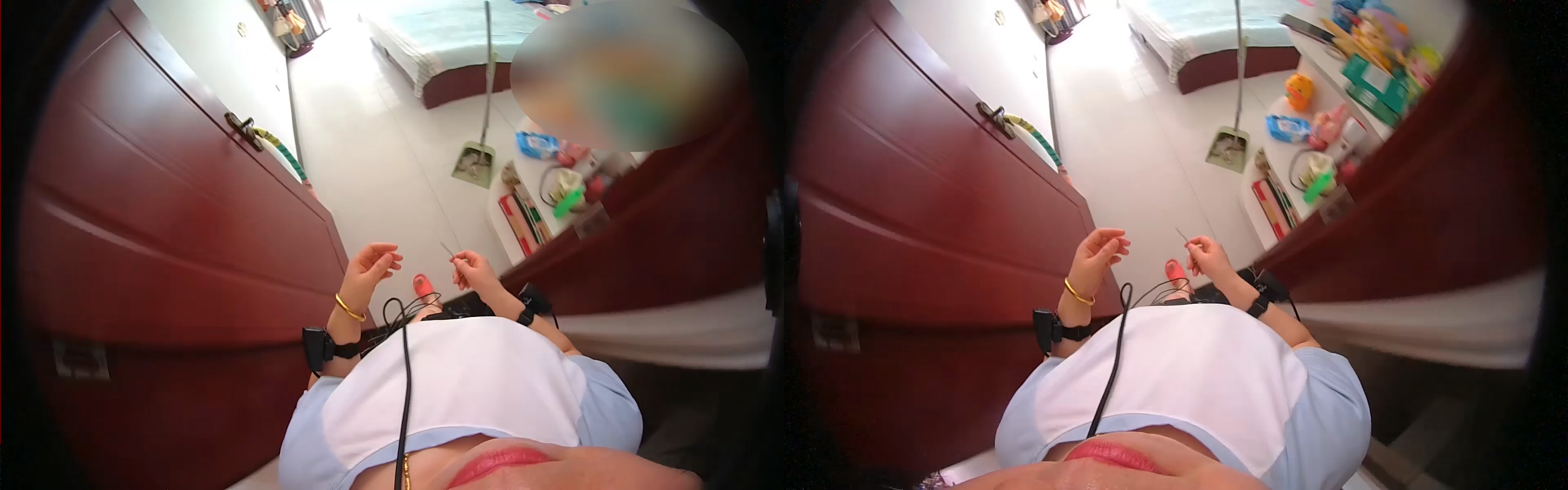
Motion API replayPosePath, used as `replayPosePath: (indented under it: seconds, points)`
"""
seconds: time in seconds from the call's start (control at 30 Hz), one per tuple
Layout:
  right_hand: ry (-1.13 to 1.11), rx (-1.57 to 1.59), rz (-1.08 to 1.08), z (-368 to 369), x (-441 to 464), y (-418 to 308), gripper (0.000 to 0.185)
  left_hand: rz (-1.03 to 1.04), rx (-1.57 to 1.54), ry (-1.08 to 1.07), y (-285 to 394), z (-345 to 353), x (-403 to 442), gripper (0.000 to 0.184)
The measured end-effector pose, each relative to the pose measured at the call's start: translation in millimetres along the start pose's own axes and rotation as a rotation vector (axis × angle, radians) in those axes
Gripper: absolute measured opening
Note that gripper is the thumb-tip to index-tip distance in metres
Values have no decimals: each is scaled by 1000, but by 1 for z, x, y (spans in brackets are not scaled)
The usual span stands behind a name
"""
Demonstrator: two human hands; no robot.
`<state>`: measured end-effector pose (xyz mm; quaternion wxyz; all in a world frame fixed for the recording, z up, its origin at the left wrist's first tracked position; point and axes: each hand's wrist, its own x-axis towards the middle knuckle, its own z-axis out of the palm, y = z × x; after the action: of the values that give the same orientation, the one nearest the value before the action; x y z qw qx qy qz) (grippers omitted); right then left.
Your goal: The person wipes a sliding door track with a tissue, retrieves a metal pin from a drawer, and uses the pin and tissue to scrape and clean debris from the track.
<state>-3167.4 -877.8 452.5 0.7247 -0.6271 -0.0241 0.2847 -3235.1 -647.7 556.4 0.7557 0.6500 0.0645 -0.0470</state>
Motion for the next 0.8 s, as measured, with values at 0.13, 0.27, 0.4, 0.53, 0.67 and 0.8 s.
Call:
replayPosePath:
  seconds: [0.13,0.27,0.4,0.53,0.67,0.8]
  points:
    - [-26,-64,-54,3,120,-42,17,-64,-14,49,13,-52,96,19]
    - [33,-146,-4,-25,217,-102,19,-27,5,59,58,-89,208,19]
    - [197,-120,-76,-71,310,-145,20,46,73,-13,106,-121,319,20]
    - [324,-71,-70,-103,409,-162,16,145,103,-92,125,-166,436,20]
    - [284,-61,34,-110,534,-162,15,129,83,133,131,-211,538,19]
    - [71,-143,40,-69,681,-229,17,2,48,397,148,-281,612,19]
